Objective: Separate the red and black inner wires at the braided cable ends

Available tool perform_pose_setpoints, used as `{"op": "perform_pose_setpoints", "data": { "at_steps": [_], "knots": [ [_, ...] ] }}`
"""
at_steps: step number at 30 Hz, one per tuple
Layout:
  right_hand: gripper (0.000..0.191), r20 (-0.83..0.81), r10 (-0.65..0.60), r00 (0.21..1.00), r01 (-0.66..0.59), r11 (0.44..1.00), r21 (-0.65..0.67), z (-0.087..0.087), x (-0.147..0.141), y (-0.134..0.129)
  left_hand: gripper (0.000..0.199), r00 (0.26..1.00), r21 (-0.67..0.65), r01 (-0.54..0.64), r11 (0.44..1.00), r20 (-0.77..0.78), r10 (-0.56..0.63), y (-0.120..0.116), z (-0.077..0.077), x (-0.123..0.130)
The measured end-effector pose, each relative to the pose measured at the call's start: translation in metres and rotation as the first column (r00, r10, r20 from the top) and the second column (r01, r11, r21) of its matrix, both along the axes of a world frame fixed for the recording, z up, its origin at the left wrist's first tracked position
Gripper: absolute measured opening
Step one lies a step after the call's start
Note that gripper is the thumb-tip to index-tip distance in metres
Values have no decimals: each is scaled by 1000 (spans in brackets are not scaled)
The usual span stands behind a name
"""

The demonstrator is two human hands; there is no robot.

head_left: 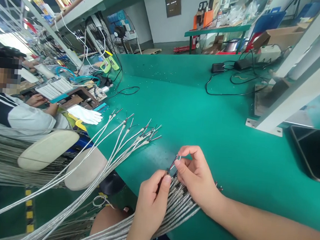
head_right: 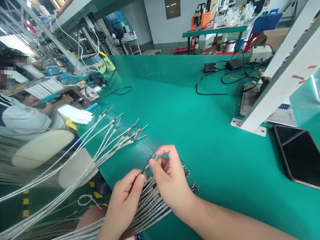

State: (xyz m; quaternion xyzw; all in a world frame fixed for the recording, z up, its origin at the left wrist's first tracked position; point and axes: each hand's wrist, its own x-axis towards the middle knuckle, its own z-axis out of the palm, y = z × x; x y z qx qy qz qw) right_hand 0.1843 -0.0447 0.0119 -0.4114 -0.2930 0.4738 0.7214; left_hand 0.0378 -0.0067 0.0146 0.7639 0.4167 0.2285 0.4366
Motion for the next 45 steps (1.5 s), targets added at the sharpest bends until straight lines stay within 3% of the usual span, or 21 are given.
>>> {"op": "perform_pose_setpoints", "data": {
  "at_steps": [7,14,20,27,35,45],
  "knots": [
    [27,-1,-2,1000,2,1000,-31,6,2,2,35,1000,-20,-13,1000,23,13,0,3,-2],
    [22,20,125,992,-121,983,-134,13,4,2,36,997,-23,-46,999,65,48,1,3,-2],
    [20,92,130,987,-127,991,-45,9,2,5,35,998,-20,-29,999,56,30,0,1,-1],
    [26,172,129,977,-116,989,-88,8,4,5,38,995,9,-87,996,48,87,-2,7,4],
    [25,185,152,971,-149,988,-27,9,5,4,36,992,7,-99,995,84,98,-3,6,3],
    [20,186,102,977,-103,995,-4,9,5,6,36,997,4,-70,998,39,70,-3,4,1]
  ]
}}
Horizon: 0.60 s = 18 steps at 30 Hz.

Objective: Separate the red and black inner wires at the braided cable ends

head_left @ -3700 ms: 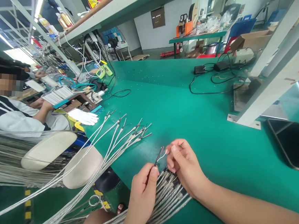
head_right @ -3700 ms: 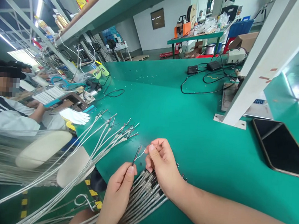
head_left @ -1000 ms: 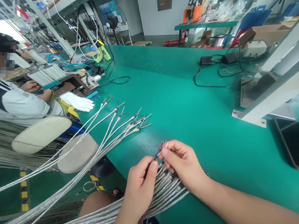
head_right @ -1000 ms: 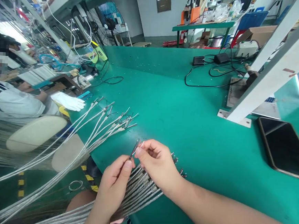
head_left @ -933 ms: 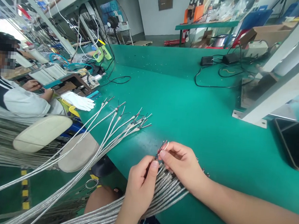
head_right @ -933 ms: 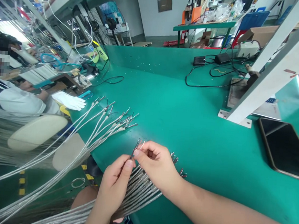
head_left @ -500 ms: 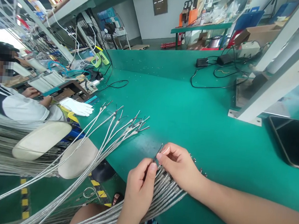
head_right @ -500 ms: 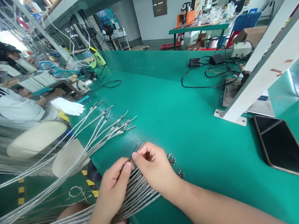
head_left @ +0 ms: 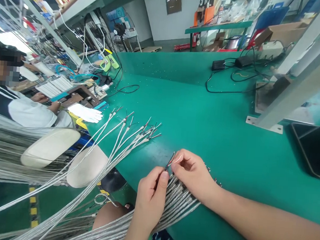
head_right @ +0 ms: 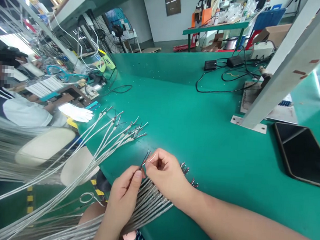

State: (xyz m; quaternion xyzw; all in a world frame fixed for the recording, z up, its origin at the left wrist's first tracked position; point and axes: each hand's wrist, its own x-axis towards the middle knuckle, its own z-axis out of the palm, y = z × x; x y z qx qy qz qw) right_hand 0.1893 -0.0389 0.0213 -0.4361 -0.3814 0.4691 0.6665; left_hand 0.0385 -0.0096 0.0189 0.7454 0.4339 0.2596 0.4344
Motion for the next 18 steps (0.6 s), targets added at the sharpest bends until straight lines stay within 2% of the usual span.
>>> {"op": "perform_pose_setpoints", "data": {
  "at_steps": [9,18],
  "knots": [
    [14,-1,-4,1000,4,999,-39,4,0,1,35,999,8,-31,999,-12,31,-2,4,2],
    [12,45,-96,994,99,992,-74,-2,-2,0,34,998,26,10,1000,-63,-8,0,-3,0]
  ]
}}
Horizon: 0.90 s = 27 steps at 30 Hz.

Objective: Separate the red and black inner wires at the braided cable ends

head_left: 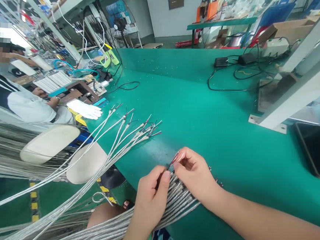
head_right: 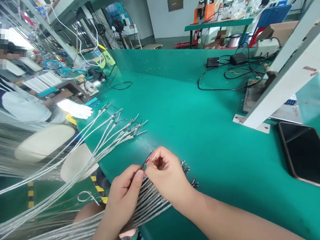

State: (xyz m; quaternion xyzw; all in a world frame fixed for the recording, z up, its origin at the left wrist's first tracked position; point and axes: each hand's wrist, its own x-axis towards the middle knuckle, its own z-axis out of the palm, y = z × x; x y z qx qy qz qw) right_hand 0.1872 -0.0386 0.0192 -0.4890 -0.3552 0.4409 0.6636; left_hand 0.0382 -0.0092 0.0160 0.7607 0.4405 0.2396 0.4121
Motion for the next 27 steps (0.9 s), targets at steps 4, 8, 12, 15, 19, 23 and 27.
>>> {"op": "perform_pose_setpoints", "data": {
  "at_steps": [4,8,12,15,19,23,27],
  "knots": [
    [12,-50,-36,998,35,999,-21,4,0,-1,33,1000,6,-4,1000,-8,4,0,1,0],
    [8,-103,-6,995,5,1000,-15,5,1,-4,34,1000,10,-12,1000,-2,12,0,1,0],
    [6,-144,26,989,-12,996,94,2,2,-7,35,1000,-6,-18,1000,8,18,0,1,-1],
    [10,-140,34,990,-16,991,130,2,1,-9,35,1000,-12,-11,1000,13,11,0,1,-2],
    [12,-123,8,992,8,991,134,4,1,-8,34,1000,-18,-10,1000,20,11,0,0,0],
    [16,-158,-17,987,37,991,125,4,-1,-6,34,1000,-11,-12,1000,22,12,1,-1,1],
    [15,-218,-36,975,63,991,118,3,-2,-5,32,1000,-2,-1,1000,13,1,2,-2,0]
  ]
}}
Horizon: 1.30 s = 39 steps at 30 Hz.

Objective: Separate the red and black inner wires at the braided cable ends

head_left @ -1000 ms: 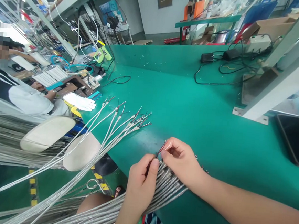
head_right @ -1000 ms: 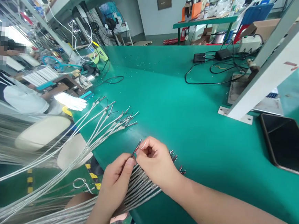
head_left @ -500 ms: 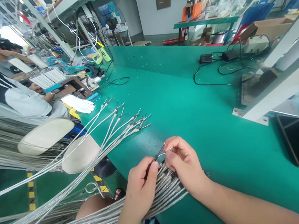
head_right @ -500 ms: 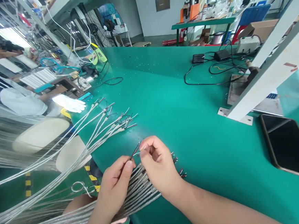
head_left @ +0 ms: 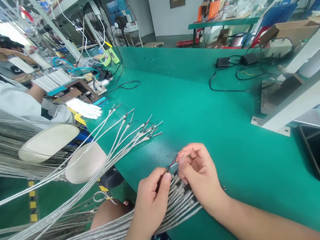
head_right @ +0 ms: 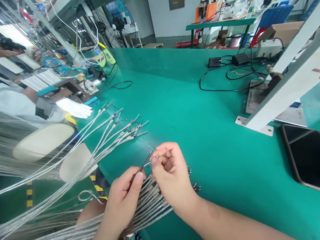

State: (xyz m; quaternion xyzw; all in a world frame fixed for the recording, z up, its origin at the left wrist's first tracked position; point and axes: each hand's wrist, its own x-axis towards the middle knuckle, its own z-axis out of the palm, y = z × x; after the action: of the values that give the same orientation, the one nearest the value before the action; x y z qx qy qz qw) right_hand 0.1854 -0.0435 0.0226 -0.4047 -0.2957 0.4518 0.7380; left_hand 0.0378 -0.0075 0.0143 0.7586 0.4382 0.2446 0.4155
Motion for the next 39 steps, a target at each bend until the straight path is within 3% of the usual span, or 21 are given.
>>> {"op": "perform_pose_setpoints", "data": {
  "at_steps": [10,27,39],
  "knots": [
    [13,66,-12,998,14,999,-34,-1,-1,1,33,1000,-4,0,1000,15,0,-1,-1,-1],
    [27,8,-24,1000,25,985,-168,-5,0,5,36,1000,37,-26,999,18,26,-4,4,4],
    [24,81,66,995,-52,984,-171,-1,5,-1,34,1000,59,-23,998,-6,24,-4,2,5]
  ]
}}
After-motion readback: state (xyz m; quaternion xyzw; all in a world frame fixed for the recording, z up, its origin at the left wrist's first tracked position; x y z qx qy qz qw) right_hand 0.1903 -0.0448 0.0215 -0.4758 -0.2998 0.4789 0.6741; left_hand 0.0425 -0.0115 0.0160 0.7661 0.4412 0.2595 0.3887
